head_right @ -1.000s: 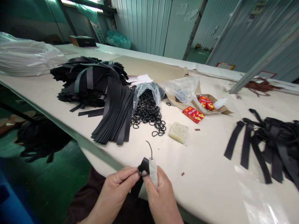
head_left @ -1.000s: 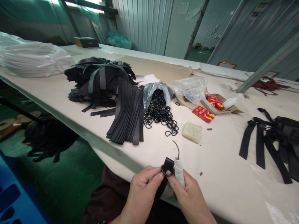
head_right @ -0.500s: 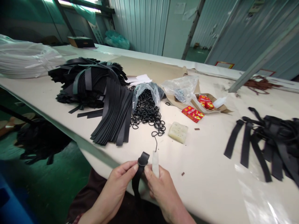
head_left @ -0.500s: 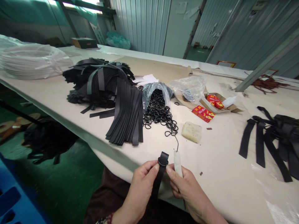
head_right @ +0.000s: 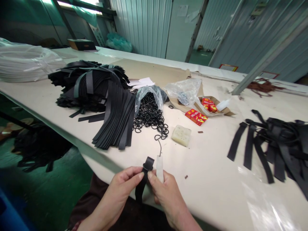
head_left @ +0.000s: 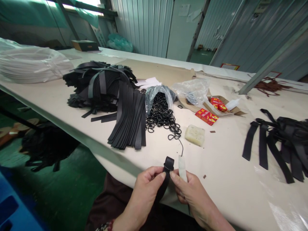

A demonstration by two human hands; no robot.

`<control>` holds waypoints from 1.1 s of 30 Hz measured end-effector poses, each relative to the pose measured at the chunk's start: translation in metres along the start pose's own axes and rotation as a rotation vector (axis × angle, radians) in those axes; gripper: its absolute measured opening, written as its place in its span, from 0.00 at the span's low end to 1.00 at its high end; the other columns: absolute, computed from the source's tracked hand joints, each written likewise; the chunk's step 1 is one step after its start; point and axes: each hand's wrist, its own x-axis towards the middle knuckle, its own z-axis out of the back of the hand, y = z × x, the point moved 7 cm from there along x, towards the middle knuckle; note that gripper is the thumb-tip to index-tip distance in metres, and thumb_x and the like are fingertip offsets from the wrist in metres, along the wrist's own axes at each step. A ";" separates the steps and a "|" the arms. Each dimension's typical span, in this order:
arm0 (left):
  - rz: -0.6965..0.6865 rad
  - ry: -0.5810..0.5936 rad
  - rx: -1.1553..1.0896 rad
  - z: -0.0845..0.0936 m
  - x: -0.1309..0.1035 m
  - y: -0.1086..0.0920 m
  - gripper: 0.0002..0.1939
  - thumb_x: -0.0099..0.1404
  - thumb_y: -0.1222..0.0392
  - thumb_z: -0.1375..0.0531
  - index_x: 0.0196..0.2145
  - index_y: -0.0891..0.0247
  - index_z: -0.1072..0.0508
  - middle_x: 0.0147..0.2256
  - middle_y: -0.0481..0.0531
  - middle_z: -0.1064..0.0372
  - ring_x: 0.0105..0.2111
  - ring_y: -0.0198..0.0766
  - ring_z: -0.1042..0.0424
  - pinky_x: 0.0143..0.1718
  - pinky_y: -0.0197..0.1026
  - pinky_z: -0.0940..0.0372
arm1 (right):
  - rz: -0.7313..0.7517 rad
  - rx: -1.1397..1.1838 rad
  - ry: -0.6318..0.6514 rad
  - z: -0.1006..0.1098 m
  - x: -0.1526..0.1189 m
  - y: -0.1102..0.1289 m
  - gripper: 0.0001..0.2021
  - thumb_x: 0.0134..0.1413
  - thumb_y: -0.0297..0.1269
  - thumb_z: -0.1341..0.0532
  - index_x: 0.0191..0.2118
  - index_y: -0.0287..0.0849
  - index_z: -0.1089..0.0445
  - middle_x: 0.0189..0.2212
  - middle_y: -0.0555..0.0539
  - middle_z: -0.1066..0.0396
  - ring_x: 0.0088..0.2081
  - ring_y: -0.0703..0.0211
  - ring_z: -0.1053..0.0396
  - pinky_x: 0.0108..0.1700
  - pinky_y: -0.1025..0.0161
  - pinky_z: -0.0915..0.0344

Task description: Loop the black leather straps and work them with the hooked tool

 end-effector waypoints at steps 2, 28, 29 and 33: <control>-0.005 -0.001 0.024 -0.003 0.000 0.001 0.08 0.55 0.61 0.38 0.33 0.66 0.24 0.28 0.50 0.25 0.31 0.36 0.31 0.36 0.36 0.38 | 0.020 -0.050 -0.051 0.003 0.001 -0.001 0.19 0.43 0.54 0.39 0.26 0.41 0.41 0.14 0.61 0.56 0.16 0.72 0.60 0.18 0.69 0.62; 0.183 0.108 -0.098 -0.017 0.004 0.010 0.08 0.55 0.60 0.38 0.30 0.69 0.27 0.22 0.46 0.37 0.22 0.29 0.41 0.26 0.32 0.46 | 0.762 -0.715 -0.302 0.027 -0.010 0.055 0.05 0.50 0.29 0.44 0.25 0.44 0.37 0.23 0.52 0.41 0.26 0.62 0.41 0.29 0.65 0.43; 0.182 0.101 -0.087 -0.017 0.004 0.010 0.08 0.55 0.60 0.38 0.30 0.69 0.27 0.22 0.46 0.37 0.22 0.29 0.41 0.26 0.32 0.45 | 0.702 -0.676 -0.360 0.034 -0.008 0.057 0.06 0.49 0.31 0.43 0.24 0.44 0.38 0.23 0.52 0.41 0.25 0.62 0.41 0.29 0.65 0.44; 0.106 0.041 -0.033 -0.017 0.007 0.007 0.08 0.55 0.59 0.37 0.29 0.67 0.27 0.23 0.46 0.34 0.24 0.30 0.39 0.28 0.32 0.43 | 0.324 -0.410 -0.460 0.059 -0.001 0.043 0.11 0.52 0.45 0.44 0.30 0.42 0.33 0.18 0.53 0.42 0.21 0.62 0.45 0.24 0.64 0.47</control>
